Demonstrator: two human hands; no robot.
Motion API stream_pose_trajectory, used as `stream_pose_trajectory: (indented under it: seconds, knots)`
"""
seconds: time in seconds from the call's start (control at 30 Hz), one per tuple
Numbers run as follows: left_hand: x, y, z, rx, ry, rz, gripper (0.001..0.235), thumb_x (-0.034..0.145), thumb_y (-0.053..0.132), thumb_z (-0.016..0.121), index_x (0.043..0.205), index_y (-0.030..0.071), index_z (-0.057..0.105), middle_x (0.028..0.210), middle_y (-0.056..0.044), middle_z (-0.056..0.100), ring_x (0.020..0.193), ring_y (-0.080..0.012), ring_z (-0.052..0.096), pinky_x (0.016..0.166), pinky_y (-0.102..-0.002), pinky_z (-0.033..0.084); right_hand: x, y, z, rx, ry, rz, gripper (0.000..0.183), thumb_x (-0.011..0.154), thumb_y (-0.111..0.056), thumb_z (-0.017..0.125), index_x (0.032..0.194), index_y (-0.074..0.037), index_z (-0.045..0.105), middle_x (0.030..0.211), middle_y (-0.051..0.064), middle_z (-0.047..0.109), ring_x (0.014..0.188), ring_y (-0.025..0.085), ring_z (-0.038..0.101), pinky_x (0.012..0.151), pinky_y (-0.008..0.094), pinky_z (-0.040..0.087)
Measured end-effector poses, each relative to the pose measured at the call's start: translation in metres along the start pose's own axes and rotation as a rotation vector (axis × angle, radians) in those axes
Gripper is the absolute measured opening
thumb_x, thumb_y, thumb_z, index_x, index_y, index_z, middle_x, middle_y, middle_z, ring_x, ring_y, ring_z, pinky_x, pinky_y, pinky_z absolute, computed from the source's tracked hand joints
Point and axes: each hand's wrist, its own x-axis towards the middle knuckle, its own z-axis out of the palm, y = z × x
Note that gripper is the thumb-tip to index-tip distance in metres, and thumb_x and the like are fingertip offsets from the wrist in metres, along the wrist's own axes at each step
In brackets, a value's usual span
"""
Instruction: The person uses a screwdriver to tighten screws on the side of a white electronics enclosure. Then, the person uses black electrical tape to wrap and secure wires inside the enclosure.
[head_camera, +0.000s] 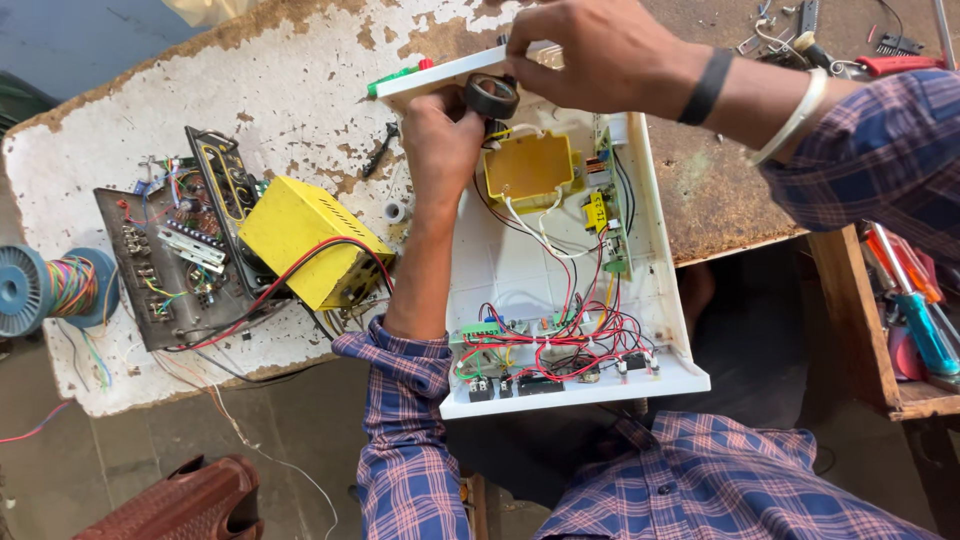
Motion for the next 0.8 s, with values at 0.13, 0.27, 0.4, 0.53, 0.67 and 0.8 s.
stream_pose_trajectory:
  seconds: [0.13,0.27,0.4,0.53,0.67,0.8]
  knots:
    - [-0.003,0.011,-0.005,0.109,0.101,0.079,0.019,0.076,0.017,0.081,0.085,0.001,0.077,0.084,-0.018,0.077,0.075,-0.033,0.077,0.075,-0.043,0.059,-0.003,-0.004,-0.003,-0.24,-0.114,-0.052,0.026,0.089,-0.019,0.08,0.11,-0.007,0.07,0.106,0.011,0.07,0.093,0.029,0.07,0.075,0.042,0.055]
    - [-0.011,0.025,-0.012,0.283,0.151,0.071,0.023,0.075,0.024,0.085,0.081,0.004,0.074,0.082,-0.017,0.077,0.076,-0.0361,0.076,0.073,-0.047,0.057,0.002,-0.009,0.008,-0.22,-0.056,0.129,0.041,0.087,-0.024,0.083,0.112,0.003,0.066,0.094,0.016,0.069,0.081,0.031,0.069,0.064,0.045,0.052]
    - [-0.015,0.039,-0.02,0.45,0.107,0.031,0.018,0.079,0.022,0.08,0.085,0.007,0.071,0.084,-0.017,0.076,0.082,-0.04,0.073,0.074,-0.051,0.056,0.009,-0.007,0.011,-0.278,-0.132,0.237,0.035,0.09,-0.034,0.083,0.096,-0.002,0.072,0.08,0.015,0.069,0.071,0.031,0.068,0.062,0.043,0.051]
    - [-0.021,0.056,-0.033,0.542,-0.031,0.027,0.023,0.08,0.024,0.08,0.092,0.008,0.068,0.09,-0.017,0.076,0.086,-0.0406,0.072,0.076,-0.052,0.055,0.015,-0.005,0.015,-0.241,-0.158,0.358,0.035,0.083,-0.035,0.084,0.082,-0.003,0.074,0.065,0.017,0.067,0.057,0.032,0.066,0.055,0.046,0.051]
    - [-0.033,0.069,-0.043,0.53,-0.029,0.127,0.031,0.081,0.022,0.08,0.103,0.007,0.065,0.09,-0.017,0.074,0.084,-0.0396,0.071,0.075,-0.052,0.053,0.015,-0.003,0.022,-0.258,-0.108,0.365,0.036,0.08,-0.037,0.085,0.083,-0.003,0.075,0.064,0.018,0.066,0.058,0.033,0.066,0.054,0.046,0.052]
    - [-0.033,0.07,-0.032,0.439,-0.021,0.18,0.032,0.083,0.025,0.082,0.097,0.003,0.064,0.09,-0.015,0.071,0.085,-0.0378,0.07,0.073,-0.051,0.051,0.013,-0.003,0.024,-0.202,-0.15,0.414,0.032,0.083,-0.031,0.083,0.085,-0.001,0.075,0.067,0.017,0.067,0.058,0.031,0.067,0.051,0.044,0.052]
